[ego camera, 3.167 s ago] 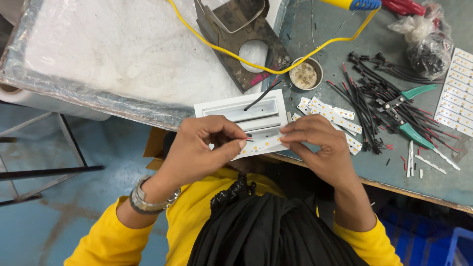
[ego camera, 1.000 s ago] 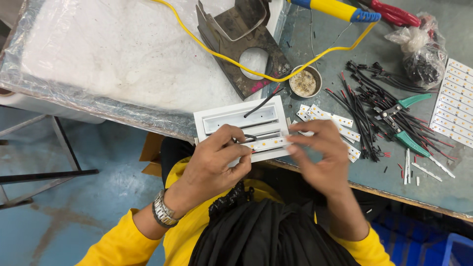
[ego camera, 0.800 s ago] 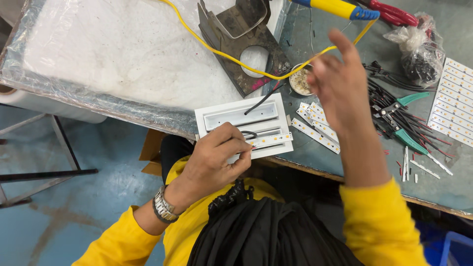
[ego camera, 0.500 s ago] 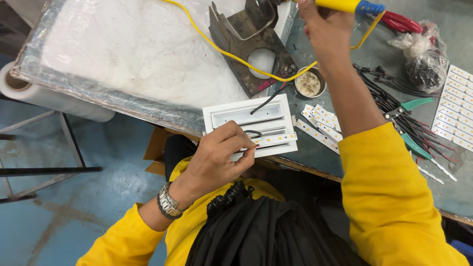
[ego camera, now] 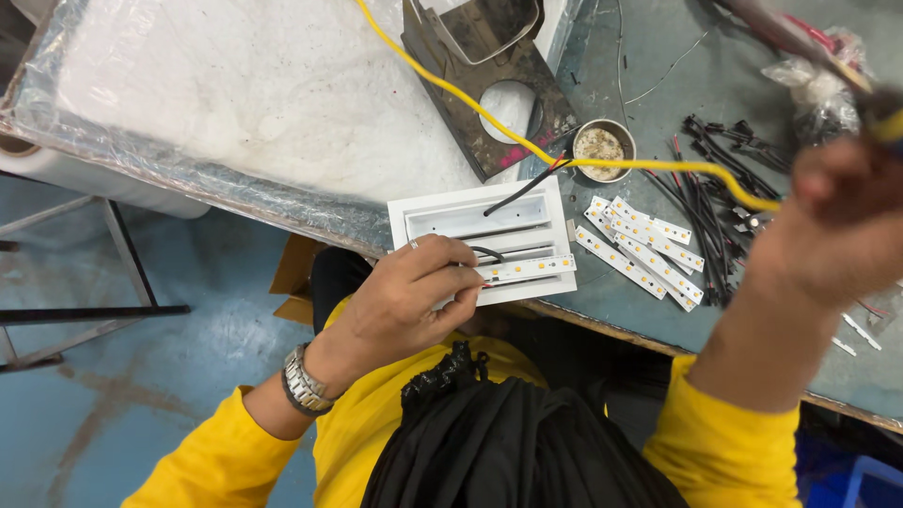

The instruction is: The person uses pliers to trim the ends of several LED strips, then places them into a white fixture. They use a soldering iron to attach wires to the LED strips and secure them in the fixture. The person repeats this process for multiple LED strips.

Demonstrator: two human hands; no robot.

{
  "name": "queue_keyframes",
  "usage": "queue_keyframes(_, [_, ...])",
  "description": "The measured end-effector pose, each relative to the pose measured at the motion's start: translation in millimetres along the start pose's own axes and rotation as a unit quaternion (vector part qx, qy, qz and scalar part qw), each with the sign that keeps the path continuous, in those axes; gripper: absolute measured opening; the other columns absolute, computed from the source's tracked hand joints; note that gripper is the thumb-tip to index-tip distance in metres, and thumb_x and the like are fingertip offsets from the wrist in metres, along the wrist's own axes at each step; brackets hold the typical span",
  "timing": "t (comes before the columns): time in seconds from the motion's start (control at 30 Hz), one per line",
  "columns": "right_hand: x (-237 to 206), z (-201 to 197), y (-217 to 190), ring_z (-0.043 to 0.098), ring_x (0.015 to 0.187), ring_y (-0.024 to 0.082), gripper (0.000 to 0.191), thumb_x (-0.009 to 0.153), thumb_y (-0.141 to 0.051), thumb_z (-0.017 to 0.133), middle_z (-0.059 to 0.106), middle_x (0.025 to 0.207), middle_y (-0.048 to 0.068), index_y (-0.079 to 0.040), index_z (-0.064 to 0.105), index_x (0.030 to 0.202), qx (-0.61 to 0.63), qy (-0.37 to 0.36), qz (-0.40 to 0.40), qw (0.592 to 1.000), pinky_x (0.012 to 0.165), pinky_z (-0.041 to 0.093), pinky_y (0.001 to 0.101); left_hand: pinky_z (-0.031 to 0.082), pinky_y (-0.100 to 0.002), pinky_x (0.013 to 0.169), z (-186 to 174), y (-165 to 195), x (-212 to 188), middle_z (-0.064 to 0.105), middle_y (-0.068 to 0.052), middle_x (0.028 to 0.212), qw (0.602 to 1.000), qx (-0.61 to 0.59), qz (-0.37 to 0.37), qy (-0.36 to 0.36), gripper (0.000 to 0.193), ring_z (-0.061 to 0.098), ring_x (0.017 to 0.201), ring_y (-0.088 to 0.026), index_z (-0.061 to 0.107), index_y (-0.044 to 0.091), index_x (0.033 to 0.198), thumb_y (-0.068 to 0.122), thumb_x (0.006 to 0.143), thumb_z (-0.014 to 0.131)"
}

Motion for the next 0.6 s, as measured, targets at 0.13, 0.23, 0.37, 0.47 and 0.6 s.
queue_keyframes(0.13, [-46, -29, -27, 0.063, 0.075, 0.022, 0.036, 0.113, -0.036, 0.059, 0.066, 0.099, 0.016, -0.001, 0.061, 0.120, 0.013, 0.015, 0.015, 1.000, 0.067, 0.046, 0.0334, 0.057, -0.038, 0.079, 3, 0, 1, 0.066, -0.011, 0.110, 1.000, 0.021, 0.006, -0.016, 0.015, 0.067, 0.096, -0.028, 0.067, 0.002, 0.098, 0.004, 0.087, 0.076])
queue_keyframes(0.23, [-68, -9, -44, 0.067, 0.078, 0.026, 0.035, 0.111, -0.037, 0.059, 0.069, 0.105, 0.017, -0.004, 0.061, 0.122, -0.005, -0.011, 0.021, 1.000, 0.071, 0.053, 0.0390, 0.056, -0.038, 0.079, 6, 2, 1, 0.066, -0.011, 0.109, 0.999, 0.041, 0.016, -0.020, 0.015, 0.067, 0.097, -0.028, 0.066, 0.001, 0.099, 0.004, 0.088, 0.076])
queue_keyframes(0.37, [-92, 48, -43, 0.073, 0.080, 0.030, 0.034, 0.109, -0.038, 0.060, 0.072, 0.113, 0.019, -0.008, 0.060, 0.125, -0.045, -0.091, 0.007, 0.995, 0.076, 0.062, 0.0464, 0.056, -0.038, 0.080, 7, 4, 1, 0.067, -0.010, 0.107, 0.999, 0.030, 0.010, -0.012, 0.016, 0.067, 0.097, -0.027, 0.065, 0.002, 0.098, 0.004, 0.087, 0.077])
queue_keyframes(0.47, [-107, 89, -28, 0.075, 0.091, 0.041, 0.022, 0.112, -0.023, 0.059, 0.071, 0.119, 0.025, -0.015, 0.056, 0.132, -0.091, -0.162, -0.033, 0.982, 0.074, 0.063, 0.0521, 0.057, -0.037, 0.081, 5, 5, 2, 0.068, -0.009, 0.104, 1.000, 0.008, -0.001, 0.003, 0.015, 0.068, 0.097, -0.026, 0.066, 0.003, 0.095, 0.003, 0.086, 0.077])
queue_keyframes(0.6, [-125, 118, -16, 0.071, 0.110, 0.046, 0.024, 0.108, -0.005, 0.058, 0.062, 0.132, 0.029, -0.015, 0.055, 0.129, -0.135, -0.230, -0.043, 0.963, 0.083, 0.063, 0.0555, 0.058, -0.034, 0.081, 0, 4, 2, 0.070, -0.008, 0.102, 0.998, -0.045, -0.038, 0.022, 0.013, 0.071, 0.095, -0.024, 0.067, 0.003, 0.095, 0.004, 0.087, 0.077])
Point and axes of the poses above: each hand's wrist, its own x-axis towards the middle knuckle, its own z-axis out of the palm, y = z × x, the point moved 3 cm from there along x, towards the middle knuckle
